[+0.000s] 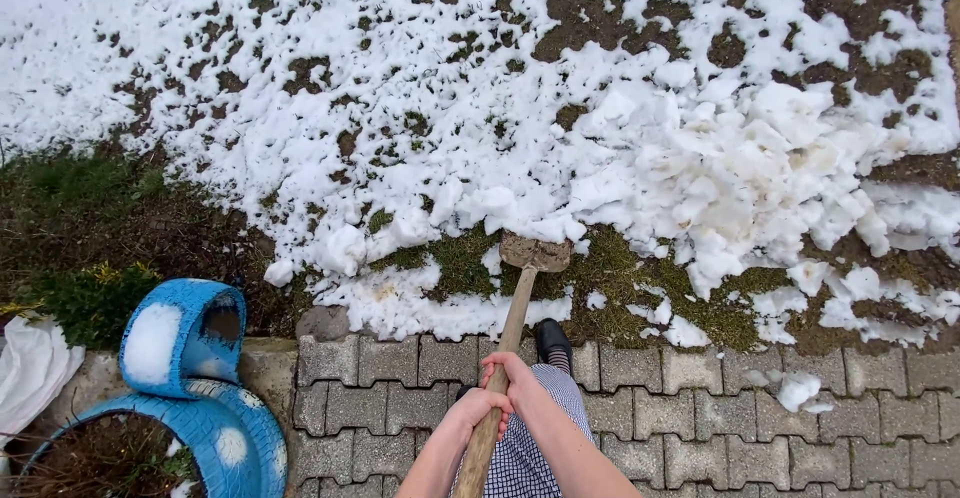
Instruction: The person clears snow from a paved area using a shovel by pushing the snow into a pile on the grass.
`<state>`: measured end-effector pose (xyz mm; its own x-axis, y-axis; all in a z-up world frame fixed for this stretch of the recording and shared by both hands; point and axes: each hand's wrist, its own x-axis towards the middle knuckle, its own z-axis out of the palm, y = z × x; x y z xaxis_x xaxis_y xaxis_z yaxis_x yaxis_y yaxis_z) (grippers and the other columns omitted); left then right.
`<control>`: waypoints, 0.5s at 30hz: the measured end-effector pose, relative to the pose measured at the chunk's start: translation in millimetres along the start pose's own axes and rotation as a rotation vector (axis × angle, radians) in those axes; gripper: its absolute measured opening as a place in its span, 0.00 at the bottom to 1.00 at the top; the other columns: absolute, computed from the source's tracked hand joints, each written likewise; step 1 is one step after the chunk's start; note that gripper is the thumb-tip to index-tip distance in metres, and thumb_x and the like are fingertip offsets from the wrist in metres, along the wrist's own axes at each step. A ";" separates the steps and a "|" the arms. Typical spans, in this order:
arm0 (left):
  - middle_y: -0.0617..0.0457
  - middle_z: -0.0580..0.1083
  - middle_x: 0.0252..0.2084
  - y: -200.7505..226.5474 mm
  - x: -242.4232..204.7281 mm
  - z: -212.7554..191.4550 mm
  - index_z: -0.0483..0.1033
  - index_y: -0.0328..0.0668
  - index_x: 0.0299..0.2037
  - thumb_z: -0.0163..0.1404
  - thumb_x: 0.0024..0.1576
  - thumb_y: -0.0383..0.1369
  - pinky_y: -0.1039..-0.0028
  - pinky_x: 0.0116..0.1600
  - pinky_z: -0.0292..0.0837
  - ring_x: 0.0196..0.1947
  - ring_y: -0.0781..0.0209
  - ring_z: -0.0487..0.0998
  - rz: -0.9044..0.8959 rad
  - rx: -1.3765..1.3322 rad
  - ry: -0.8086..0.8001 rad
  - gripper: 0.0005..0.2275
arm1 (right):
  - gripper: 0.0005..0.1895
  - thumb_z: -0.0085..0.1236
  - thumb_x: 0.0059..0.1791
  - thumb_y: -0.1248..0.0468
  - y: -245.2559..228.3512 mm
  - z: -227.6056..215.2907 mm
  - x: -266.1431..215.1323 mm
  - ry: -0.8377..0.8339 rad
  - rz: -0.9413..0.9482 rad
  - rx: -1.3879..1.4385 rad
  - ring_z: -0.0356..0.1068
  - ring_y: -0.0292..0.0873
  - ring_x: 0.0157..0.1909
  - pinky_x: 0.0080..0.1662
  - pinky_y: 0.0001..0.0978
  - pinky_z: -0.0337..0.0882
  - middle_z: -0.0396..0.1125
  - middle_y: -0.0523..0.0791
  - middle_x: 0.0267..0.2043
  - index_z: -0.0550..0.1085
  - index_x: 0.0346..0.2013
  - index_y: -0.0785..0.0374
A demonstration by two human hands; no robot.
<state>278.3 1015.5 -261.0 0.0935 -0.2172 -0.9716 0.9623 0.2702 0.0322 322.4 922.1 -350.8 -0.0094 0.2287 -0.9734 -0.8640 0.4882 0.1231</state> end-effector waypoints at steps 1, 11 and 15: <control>0.44 0.69 0.18 1.5 -6.1 3.4 0.72 0.26 0.22 0.52 0.44 0.18 0.69 0.20 0.74 0.14 0.58 0.71 0.006 -0.003 0.002 0.02 | 0.18 0.54 0.44 0.76 -0.5 -2.1 -0.4 -0.004 -0.002 -0.005 0.54 0.36 0.15 0.24 0.26 0.66 0.56 0.40 0.13 0.58 0.18 0.55; 0.43 0.68 0.16 4.9 -26.6 24.7 0.71 0.26 0.20 0.51 0.44 0.18 0.71 0.18 0.72 0.13 0.58 0.70 0.031 -0.019 -0.002 0.03 | 0.18 0.55 0.44 0.76 -11.4 -6.4 -20.8 -0.035 -0.012 -0.014 0.53 0.35 0.14 0.23 0.26 0.67 0.56 0.39 0.12 0.59 0.17 0.55; 0.52 0.69 0.16 24.8 -33.8 30.2 0.70 0.37 0.23 0.51 0.46 0.25 0.78 0.23 0.72 0.13 0.64 0.69 0.024 0.167 -0.071 0.03 | 0.16 0.56 0.44 0.74 -25.0 -2.5 -16.9 -0.007 -0.028 -0.045 0.57 0.38 0.15 0.24 0.28 0.69 0.58 0.41 0.13 0.61 0.18 0.56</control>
<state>306.7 1001.2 -220.3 0.1295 -0.2801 -0.9512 0.9880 0.1183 0.0997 342.9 903.9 -338.0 0.0183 0.2212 -0.9751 -0.8855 0.4565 0.0869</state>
